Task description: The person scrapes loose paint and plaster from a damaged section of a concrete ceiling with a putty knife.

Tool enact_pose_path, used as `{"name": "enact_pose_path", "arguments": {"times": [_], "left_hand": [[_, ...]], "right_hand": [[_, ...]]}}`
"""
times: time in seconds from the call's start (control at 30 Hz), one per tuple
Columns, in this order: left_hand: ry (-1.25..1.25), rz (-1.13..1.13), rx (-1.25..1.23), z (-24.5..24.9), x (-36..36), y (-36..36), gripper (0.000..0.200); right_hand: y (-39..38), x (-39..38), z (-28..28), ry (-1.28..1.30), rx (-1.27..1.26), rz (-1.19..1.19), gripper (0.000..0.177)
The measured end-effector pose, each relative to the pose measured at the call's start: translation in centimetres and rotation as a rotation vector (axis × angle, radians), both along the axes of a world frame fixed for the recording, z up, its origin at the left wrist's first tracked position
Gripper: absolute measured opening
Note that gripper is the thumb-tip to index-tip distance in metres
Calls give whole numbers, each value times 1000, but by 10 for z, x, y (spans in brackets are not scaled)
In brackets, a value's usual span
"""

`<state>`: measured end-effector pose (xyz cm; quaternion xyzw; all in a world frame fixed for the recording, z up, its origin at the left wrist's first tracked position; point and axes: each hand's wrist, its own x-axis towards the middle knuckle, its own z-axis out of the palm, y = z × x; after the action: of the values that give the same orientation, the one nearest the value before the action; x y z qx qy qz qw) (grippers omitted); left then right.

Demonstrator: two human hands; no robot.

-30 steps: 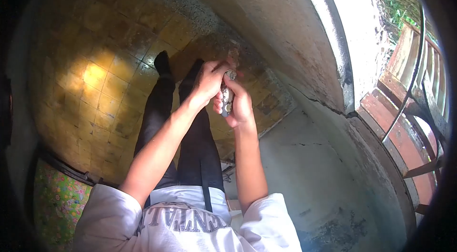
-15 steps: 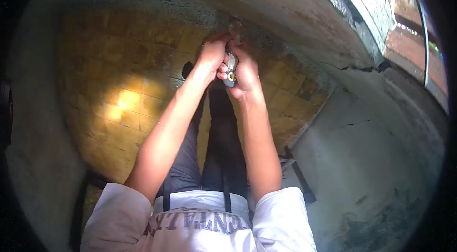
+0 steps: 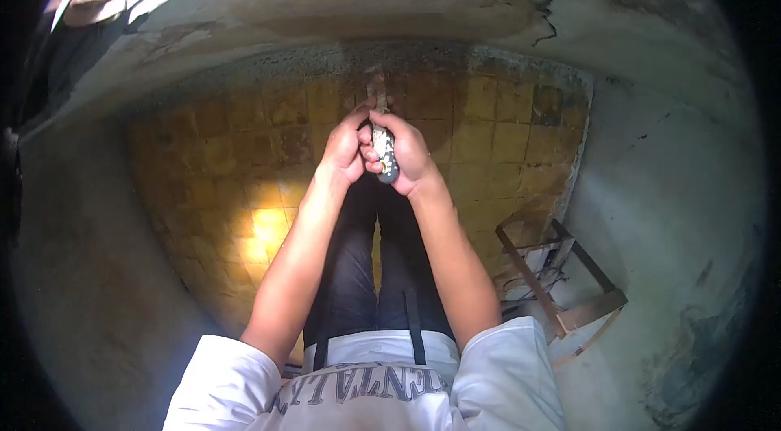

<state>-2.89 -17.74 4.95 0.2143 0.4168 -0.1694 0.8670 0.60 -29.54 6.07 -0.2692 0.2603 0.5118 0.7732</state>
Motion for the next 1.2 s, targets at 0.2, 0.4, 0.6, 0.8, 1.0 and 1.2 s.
{"name": "enact_pose_path", "arguments": {"times": [0.2, 0.4, 0.6, 0.8, 1.0, 1.2], "left_hand": [[64, -62, 77, -4, 3, -31, 24], [-39, -335, 372, 9, 14, -55, 44], [-158, -422, 531, 26, 31, -75, 48], [-238, -571, 647, 30, 49, -91, 48], [-170, -695, 611, 18, 64, -77, 59], [-73, -605, 611, 20, 106, -58, 30]], "right_hand": [[-21, -16, -7, -37, -133, -154, 29], [-41, -12, 3, -69, -183, -281, 23], [-56, -4, 3, -111, -218, -331, 23], [-73, 16, -12, -209, -261, -432, 26], [-54, 42, -26, -241, -362, -540, 29], [-31, 87, -24, -143, -114, -607, 48]]}}
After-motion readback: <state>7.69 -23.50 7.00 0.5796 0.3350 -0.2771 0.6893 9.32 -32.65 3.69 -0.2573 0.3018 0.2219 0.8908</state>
